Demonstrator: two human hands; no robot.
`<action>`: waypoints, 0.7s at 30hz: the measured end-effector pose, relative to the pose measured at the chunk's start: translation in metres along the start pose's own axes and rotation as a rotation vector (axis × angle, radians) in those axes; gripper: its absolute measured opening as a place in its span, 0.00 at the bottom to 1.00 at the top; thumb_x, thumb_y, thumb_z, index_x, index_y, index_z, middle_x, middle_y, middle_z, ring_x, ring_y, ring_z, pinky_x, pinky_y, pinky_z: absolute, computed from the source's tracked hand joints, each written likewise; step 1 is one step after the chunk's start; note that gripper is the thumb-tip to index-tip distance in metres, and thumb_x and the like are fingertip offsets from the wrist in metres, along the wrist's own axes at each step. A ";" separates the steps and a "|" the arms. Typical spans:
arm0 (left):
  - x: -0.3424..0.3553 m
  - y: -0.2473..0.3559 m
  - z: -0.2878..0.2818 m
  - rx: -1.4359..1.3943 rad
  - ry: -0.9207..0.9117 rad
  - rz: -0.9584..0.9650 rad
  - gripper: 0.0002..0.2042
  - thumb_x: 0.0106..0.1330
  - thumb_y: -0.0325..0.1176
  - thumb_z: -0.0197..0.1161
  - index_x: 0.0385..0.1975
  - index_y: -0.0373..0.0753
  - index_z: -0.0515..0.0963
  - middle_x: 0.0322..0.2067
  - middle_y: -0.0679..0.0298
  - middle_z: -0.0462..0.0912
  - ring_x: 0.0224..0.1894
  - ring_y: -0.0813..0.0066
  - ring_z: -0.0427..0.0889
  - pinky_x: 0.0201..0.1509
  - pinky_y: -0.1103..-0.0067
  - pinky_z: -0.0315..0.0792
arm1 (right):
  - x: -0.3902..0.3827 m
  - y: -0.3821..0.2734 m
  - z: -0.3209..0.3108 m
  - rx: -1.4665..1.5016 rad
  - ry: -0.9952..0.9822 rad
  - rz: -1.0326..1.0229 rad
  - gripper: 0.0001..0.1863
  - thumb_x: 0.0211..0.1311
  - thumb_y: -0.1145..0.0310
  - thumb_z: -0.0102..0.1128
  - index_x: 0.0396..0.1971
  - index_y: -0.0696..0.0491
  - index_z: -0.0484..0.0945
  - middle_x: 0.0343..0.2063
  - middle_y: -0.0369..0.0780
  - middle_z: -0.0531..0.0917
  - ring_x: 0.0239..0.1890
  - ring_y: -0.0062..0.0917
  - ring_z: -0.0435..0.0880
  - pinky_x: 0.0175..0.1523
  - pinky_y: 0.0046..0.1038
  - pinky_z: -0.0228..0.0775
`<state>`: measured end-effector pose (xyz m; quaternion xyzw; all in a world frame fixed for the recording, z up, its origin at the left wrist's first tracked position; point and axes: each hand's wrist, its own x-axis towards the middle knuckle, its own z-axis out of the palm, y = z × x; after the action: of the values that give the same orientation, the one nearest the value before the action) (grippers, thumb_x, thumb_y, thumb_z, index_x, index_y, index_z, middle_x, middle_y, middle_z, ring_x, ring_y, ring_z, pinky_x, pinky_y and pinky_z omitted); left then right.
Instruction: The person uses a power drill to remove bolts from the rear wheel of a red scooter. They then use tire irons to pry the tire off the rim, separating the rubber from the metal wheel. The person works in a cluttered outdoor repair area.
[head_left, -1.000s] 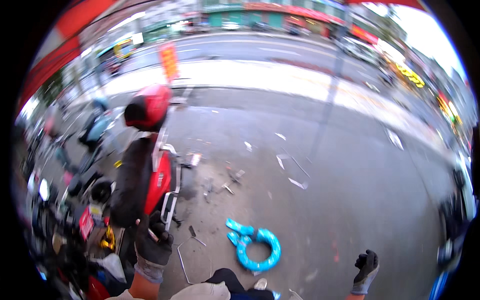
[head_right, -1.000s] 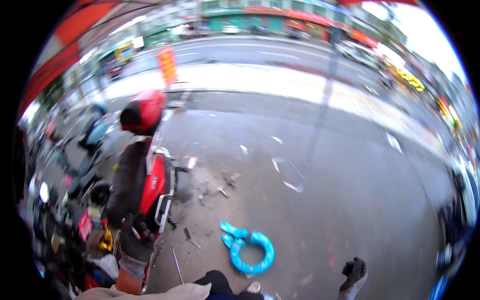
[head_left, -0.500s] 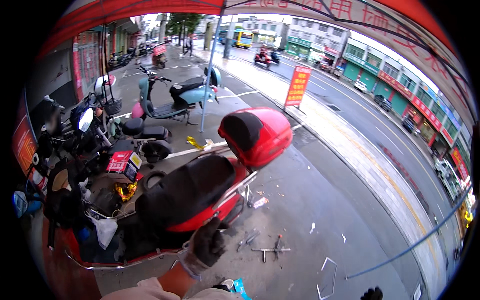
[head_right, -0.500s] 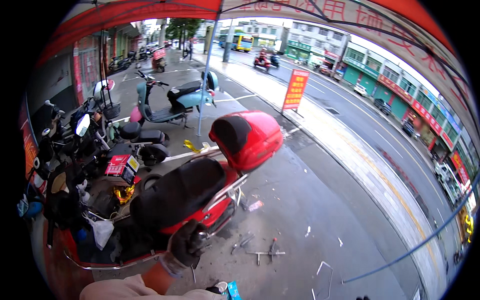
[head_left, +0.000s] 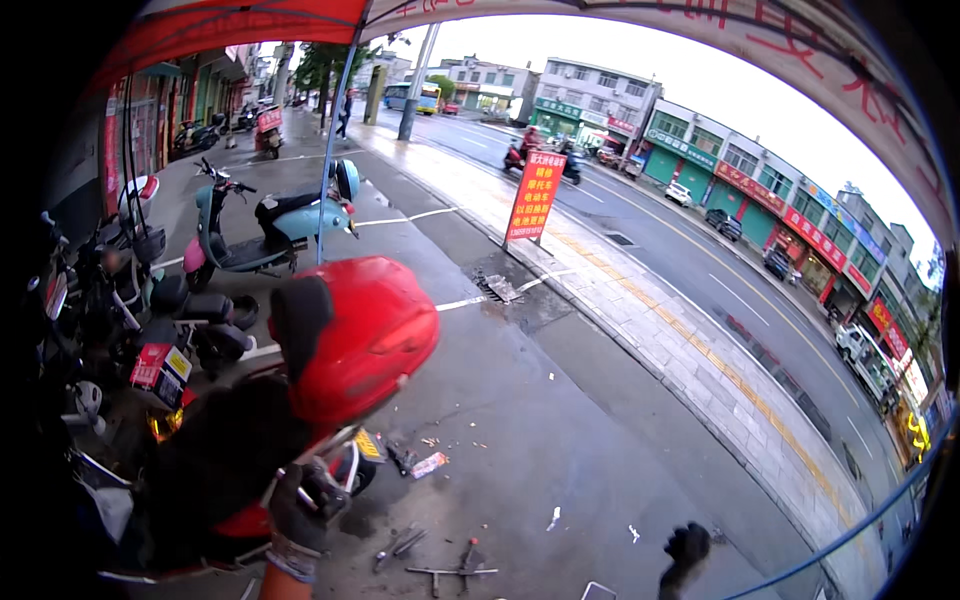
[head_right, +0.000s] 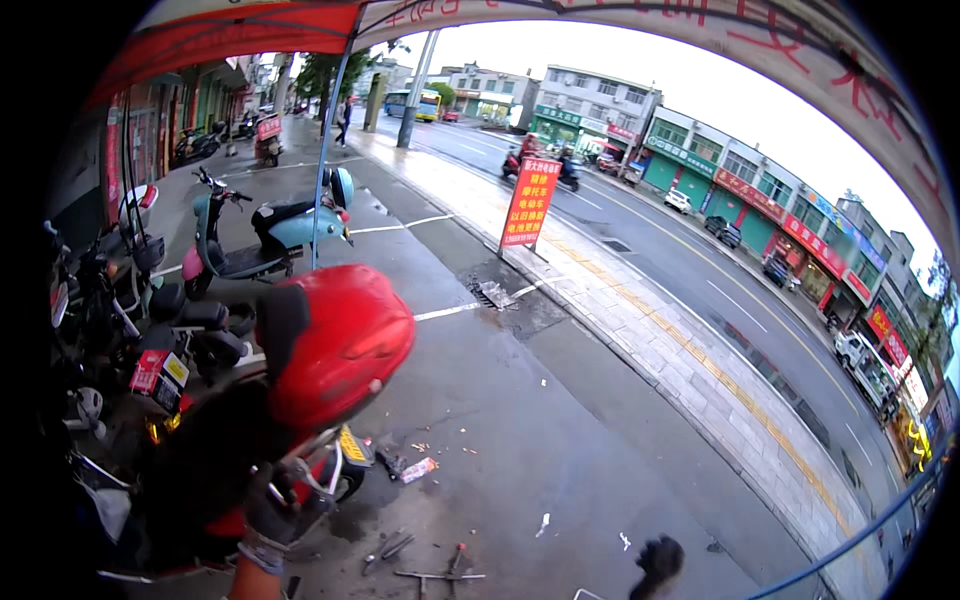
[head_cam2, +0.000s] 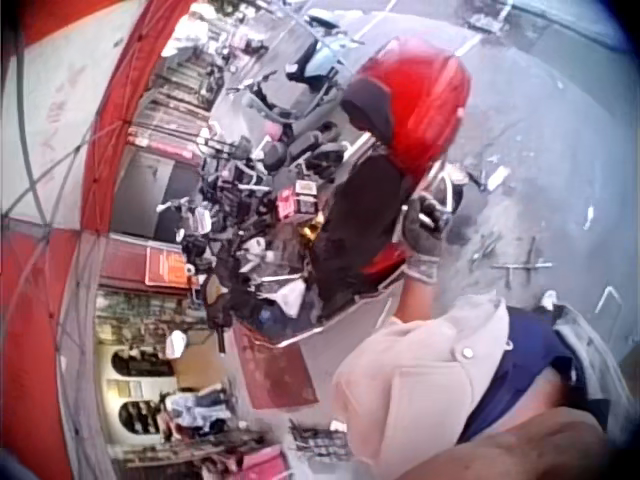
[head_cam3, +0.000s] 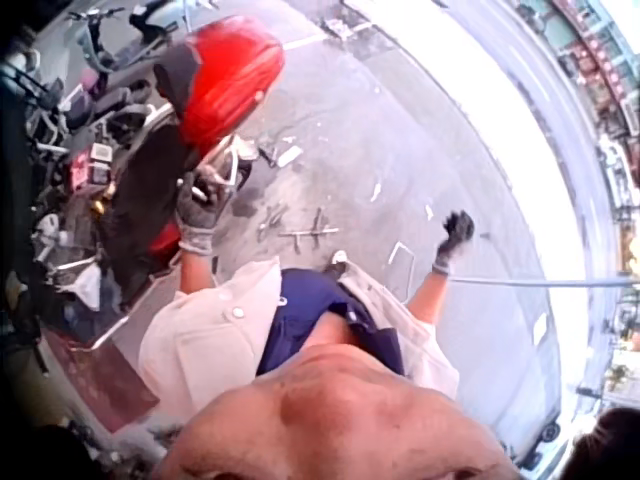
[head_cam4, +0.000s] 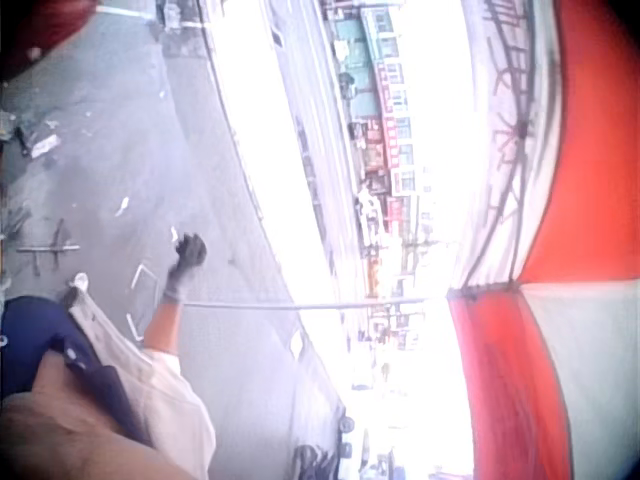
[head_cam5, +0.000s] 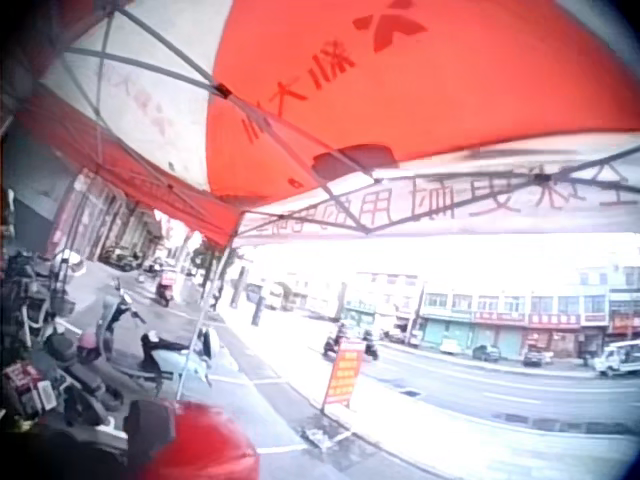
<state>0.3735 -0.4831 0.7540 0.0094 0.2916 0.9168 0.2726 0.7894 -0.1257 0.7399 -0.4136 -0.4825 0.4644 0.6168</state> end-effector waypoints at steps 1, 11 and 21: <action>0.012 -0.019 0.005 0.074 0.148 0.040 0.13 0.67 0.45 0.54 0.26 0.43 0.74 0.14 0.70 0.70 0.15 0.81 0.71 0.19 0.83 0.66 | 0.033 0.014 0.031 0.095 -0.092 -0.078 0.15 0.64 0.59 0.56 0.42 0.55 0.76 0.26 0.38 0.81 0.23 0.21 0.77 0.27 0.22 0.71; 0.050 -0.102 0.130 0.408 0.322 0.190 0.14 0.68 0.44 0.56 0.31 0.39 0.77 0.10 0.71 0.66 0.08 0.83 0.62 0.12 0.84 0.57 | 0.188 0.053 0.262 0.088 -0.703 0.160 0.17 0.67 0.61 0.53 0.45 0.60 0.75 0.31 0.42 0.82 0.28 0.23 0.79 0.34 0.25 0.72; 0.343 -0.260 0.145 1.150 -0.237 -0.001 0.21 0.55 0.17 0.61 0.50 0.36 0.74 0.47 0.59 0.78 0.51 0.76 0.76 0.59 0.79 0.68 | 0.420 0.161 0.323 -0.081 -0.335 0.120 0.20 0.63 0.56 0.55 0.46 0.57 0.73 0.30 0.40 0.79 0.26 0.22 0.76 0.31 0.22 0.69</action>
<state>0.2356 -0.0561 0.6858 0.2582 0.7097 0.6039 0.2548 0.4886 0.3389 0.7361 -0.3833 -0.5712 0.5429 0.4818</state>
